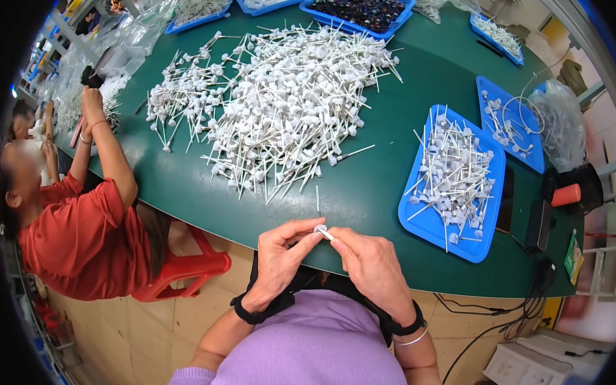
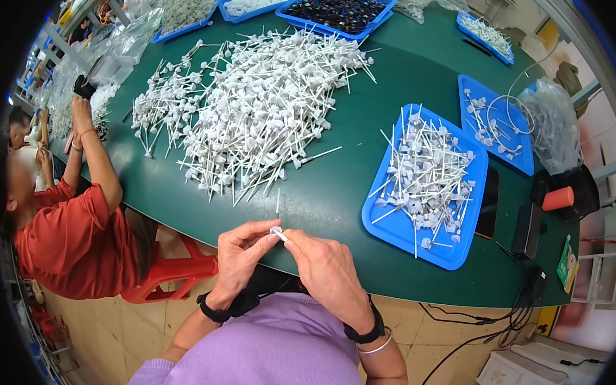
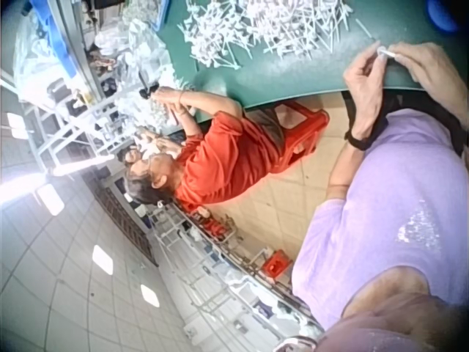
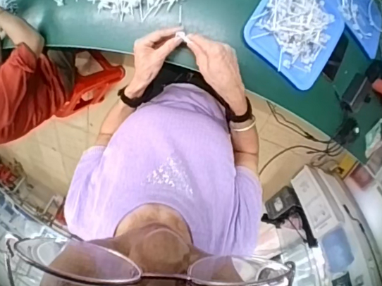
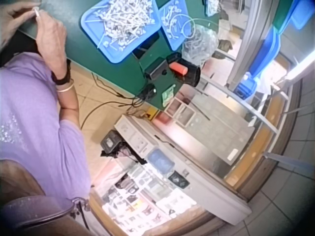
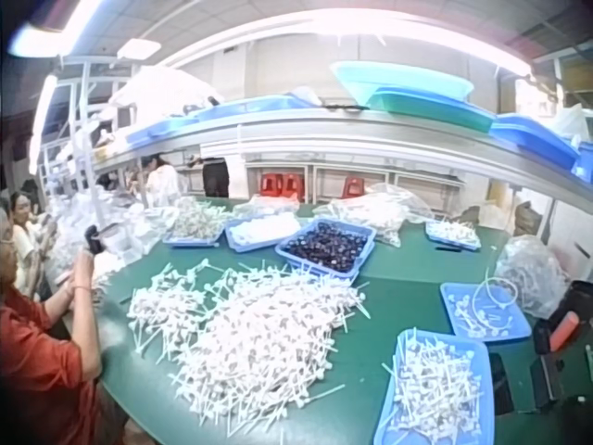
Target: Assembling small plastic components into spray nozzle heads at a workshop bench.
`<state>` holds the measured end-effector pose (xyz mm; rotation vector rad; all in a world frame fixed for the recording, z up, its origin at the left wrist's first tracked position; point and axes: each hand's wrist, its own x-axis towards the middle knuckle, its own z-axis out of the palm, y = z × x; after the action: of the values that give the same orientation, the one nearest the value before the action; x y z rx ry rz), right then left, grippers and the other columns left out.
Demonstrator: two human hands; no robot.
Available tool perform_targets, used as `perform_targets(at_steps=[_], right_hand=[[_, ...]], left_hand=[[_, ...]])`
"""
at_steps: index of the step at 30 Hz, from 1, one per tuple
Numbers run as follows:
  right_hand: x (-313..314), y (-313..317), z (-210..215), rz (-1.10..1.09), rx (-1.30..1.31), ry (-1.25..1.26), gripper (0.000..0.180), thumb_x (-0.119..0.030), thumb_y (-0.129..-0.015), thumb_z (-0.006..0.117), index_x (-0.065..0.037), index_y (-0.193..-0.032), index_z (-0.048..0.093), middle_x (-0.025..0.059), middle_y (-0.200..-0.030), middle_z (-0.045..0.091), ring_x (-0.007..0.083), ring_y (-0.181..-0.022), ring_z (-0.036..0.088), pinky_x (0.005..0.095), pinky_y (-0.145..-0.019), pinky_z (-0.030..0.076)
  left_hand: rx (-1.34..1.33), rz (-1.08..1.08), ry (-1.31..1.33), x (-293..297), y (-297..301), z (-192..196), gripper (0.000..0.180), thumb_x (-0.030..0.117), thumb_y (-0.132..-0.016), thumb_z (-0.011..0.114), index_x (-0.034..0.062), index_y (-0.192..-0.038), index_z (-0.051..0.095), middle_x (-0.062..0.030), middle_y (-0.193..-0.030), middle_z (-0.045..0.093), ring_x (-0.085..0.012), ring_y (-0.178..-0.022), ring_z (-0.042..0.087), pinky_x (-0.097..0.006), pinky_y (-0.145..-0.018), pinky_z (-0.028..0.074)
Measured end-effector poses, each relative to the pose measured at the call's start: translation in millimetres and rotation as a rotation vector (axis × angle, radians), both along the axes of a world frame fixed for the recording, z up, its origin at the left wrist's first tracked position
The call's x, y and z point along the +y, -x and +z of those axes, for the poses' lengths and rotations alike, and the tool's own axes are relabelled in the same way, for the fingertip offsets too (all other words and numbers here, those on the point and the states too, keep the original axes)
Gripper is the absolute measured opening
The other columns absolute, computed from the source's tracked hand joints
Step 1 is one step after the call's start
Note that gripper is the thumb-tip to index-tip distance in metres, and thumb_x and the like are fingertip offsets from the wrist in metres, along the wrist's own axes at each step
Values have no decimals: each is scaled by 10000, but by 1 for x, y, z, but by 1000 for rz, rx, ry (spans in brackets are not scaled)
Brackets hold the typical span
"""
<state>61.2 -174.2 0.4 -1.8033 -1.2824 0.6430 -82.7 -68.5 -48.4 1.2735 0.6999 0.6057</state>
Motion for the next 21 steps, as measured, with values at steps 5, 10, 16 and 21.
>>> perform_targets(at_steps=[5, 10, 16, 21], right_hand=[[1, -2, -4, 8, 121, 47, 154, -132, -970, 582, -17, -1058, 634, 220, -749, 632, 425, -679, 603, 462, -563, 438], [4, -8, -2, 54, 296, 172, 170, -156, -991, 549, -10, -1043, 620, 233, -713, 590, 443, -663, 562, 452, -565, 429], [4, -2, -13, 15, 220, 46, 214, -157, -1010, 518, -17, -1105, 648, 104, -592, 506, 172, -505, 502, 346, -512, 408], [-1, 2, 4, -24, -14, 13, 134, -142, -986, 545, -25, -1040, 583, 199, -777, 629, 422, -698, 604, 493, -582, 431]], left_hand=[[-8, 32, -35, -3, 0, -4, 258, -64, -895, 668, -40, -1151, 686, -93, -1044, 707, -133, -947, 669, -240, -856, 530], [46, 72, -187, -5, -2, -6, 237, -57, -897, 668, -42, -1133, 692, -108, -1034, 716, -138, -938, 676, -246, -849, 533], [201, 100, -702, -6, -5, 6, 238, -31, -894, 683, -44, -1131, 690, -102, -1006, 728, -141, -907, 687, -242, -818, 541], [-50, 75, 16, -5, -8, -3, 254, -27, -903, 680, -45, -1157, 675, -119, -1038, 719, -145, -958, 683, -256, -870, 546]])
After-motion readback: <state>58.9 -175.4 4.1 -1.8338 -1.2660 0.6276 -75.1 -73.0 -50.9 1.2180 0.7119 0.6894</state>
